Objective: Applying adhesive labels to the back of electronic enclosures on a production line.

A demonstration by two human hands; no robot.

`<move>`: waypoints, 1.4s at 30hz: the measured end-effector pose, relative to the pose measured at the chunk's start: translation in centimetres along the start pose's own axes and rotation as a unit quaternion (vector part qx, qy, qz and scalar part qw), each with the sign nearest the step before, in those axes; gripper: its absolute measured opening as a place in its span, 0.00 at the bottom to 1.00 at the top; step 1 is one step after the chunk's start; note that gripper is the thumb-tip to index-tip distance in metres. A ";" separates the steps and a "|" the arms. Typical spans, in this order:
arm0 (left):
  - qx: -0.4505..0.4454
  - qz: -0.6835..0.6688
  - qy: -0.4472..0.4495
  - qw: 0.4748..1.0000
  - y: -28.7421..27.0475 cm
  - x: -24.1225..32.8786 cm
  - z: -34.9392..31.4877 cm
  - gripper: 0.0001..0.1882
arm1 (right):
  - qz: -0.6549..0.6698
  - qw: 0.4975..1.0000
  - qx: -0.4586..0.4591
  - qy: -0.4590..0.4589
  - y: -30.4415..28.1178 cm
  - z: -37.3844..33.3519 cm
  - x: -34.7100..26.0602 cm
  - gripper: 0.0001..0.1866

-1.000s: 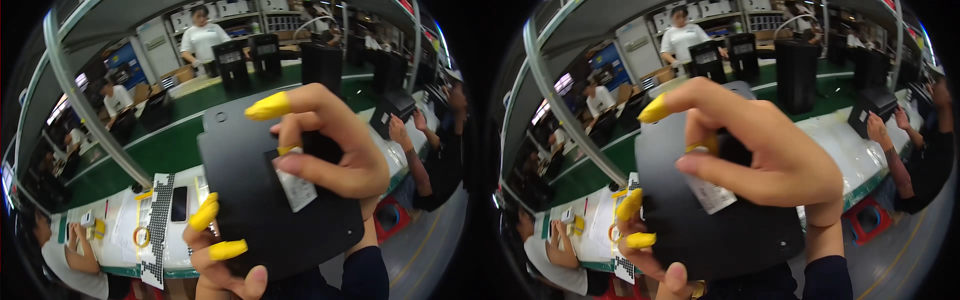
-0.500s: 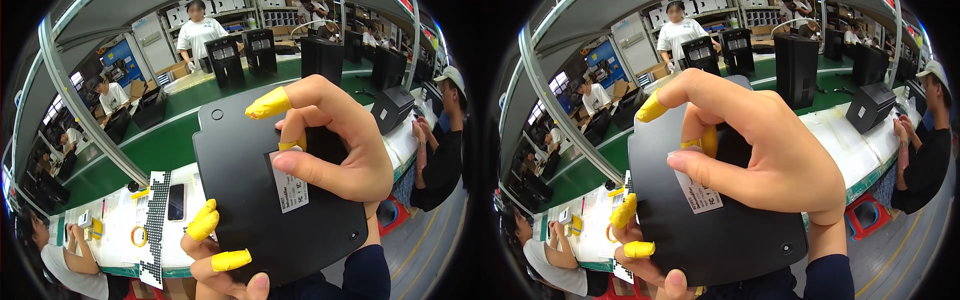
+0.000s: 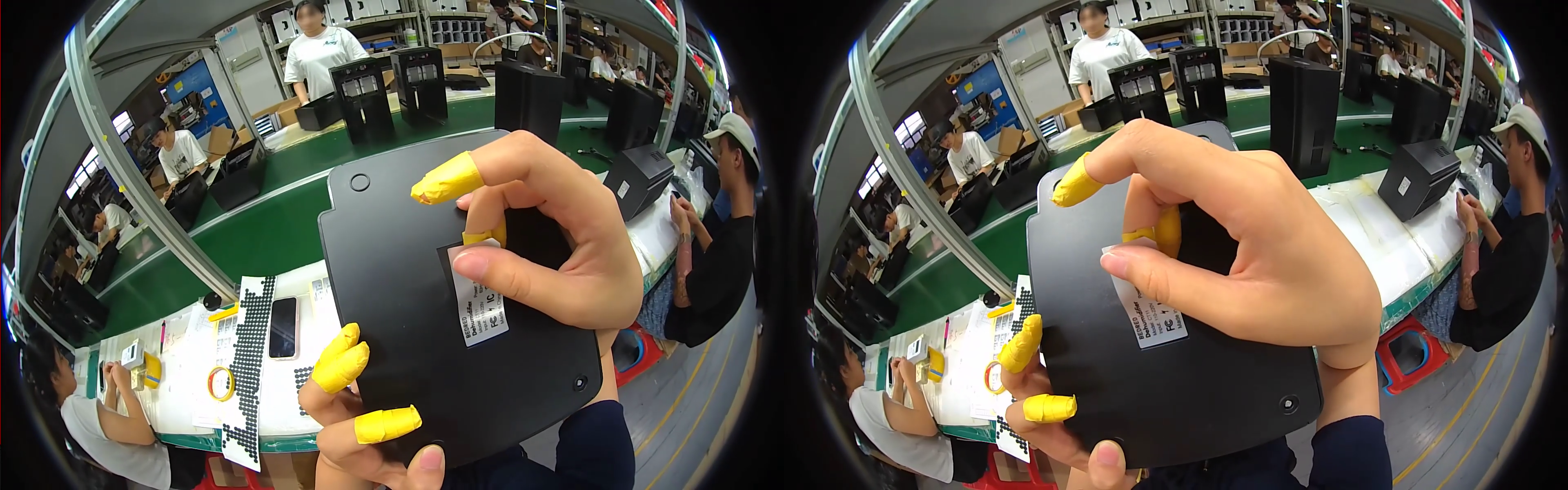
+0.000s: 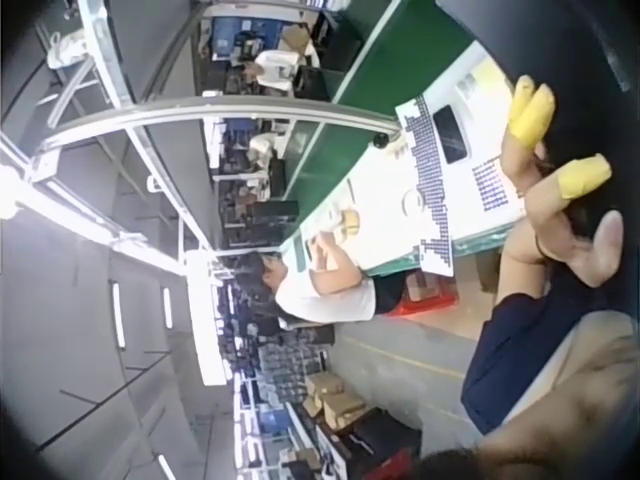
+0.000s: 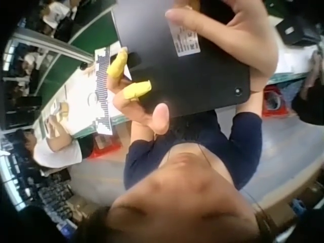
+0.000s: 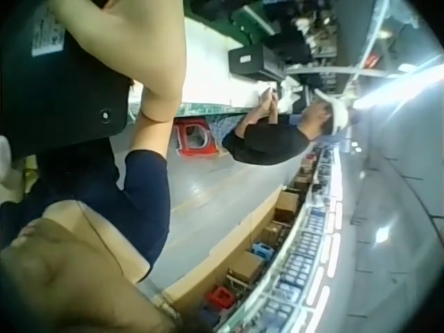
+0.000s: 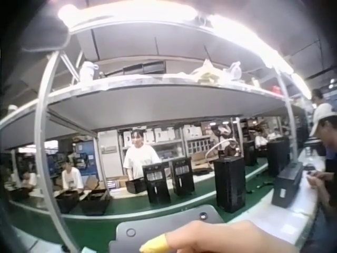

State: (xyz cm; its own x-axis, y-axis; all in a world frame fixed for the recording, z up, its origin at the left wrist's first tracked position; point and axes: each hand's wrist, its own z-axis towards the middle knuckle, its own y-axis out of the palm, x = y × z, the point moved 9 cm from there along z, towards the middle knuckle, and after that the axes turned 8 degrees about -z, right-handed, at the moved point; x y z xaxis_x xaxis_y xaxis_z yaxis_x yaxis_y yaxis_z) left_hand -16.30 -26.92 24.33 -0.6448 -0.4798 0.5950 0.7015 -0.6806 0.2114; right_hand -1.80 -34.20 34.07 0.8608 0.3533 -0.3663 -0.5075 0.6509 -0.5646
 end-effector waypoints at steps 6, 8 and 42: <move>0.149 0.000 -0.119 0.982 -0.4 0.5 0.5 0.29 | 0.013 1.000 0.010 0.010 0.1 0.0 -0.2 0.22; 0.023 0.013 -0.013 1.000 -0.7 0.8 1.3 0.24 | 0.009 1.000 0.014 0.014 -0.3 -0.2 -0.1 0.22; -0.012 -0.102 0.034 0.994 1.6 -5.1 7.2 0.24 | -0.039 0.833 0.546 -0.076 -8.1 -9.9 6.2 0.11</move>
State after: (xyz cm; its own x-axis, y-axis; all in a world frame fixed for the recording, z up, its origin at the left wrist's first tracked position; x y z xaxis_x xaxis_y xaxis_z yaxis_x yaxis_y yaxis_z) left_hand -9.74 -21.56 27.18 -0.7929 -0.3656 0.4875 0.5464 -0.7807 0.3032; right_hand 7.23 -43.91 29.01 0.9268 0.3075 -0.2157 -0.1822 0.8702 0.4578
